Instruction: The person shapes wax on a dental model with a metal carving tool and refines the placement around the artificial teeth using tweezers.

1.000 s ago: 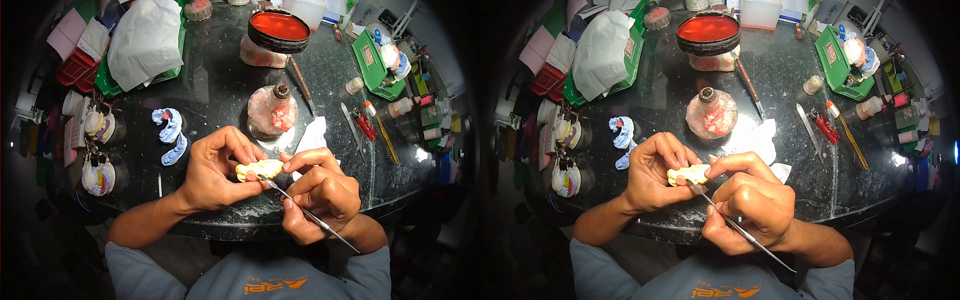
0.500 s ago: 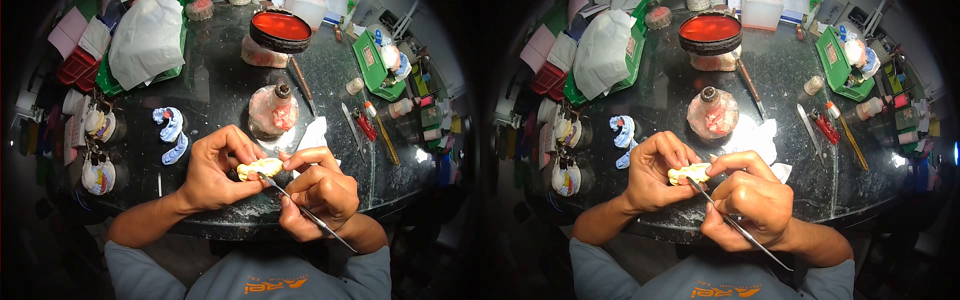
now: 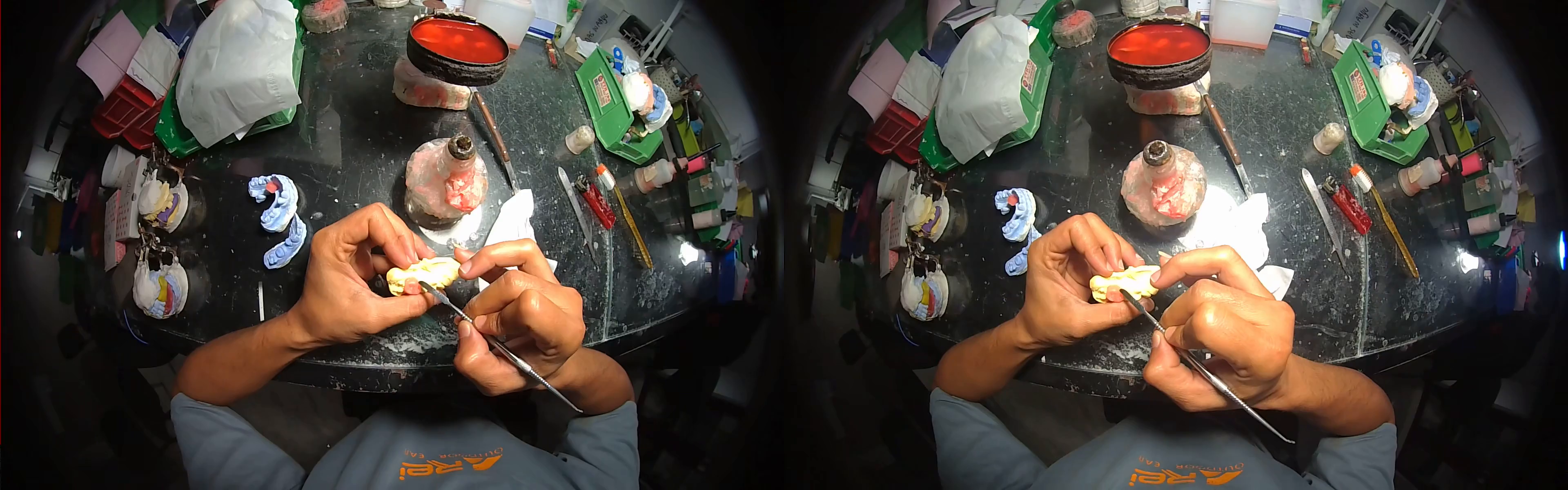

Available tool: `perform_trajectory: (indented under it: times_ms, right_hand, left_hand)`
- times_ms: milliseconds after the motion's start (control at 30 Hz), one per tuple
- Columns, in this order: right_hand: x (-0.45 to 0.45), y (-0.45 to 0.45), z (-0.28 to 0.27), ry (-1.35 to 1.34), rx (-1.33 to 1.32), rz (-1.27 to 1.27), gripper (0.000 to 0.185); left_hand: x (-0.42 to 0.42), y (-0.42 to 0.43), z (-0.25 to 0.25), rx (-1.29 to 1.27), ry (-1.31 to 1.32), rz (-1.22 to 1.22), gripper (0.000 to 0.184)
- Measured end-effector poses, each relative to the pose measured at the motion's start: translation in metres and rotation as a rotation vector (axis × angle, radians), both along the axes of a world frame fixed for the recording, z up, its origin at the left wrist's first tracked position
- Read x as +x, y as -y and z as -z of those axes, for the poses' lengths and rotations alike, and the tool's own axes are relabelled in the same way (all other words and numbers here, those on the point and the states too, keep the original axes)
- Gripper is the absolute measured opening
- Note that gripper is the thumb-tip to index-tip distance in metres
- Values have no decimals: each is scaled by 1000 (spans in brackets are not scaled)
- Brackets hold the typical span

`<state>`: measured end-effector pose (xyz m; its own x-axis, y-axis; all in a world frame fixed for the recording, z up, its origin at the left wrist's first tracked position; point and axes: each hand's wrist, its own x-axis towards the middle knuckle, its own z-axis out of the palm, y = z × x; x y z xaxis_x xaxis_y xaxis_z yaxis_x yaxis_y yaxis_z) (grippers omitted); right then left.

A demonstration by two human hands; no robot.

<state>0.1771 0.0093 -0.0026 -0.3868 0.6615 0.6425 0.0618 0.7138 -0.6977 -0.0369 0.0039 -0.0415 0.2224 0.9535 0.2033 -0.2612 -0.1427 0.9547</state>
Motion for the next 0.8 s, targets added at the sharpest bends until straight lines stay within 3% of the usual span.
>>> perform_trajectory:
  times_ms: [800]
  right_hand:
    - [-2, 1, 0, -19, -12, -11, 24]
  left_hand:
    - [-1, -1, 0, 19, -20, 13, 45]
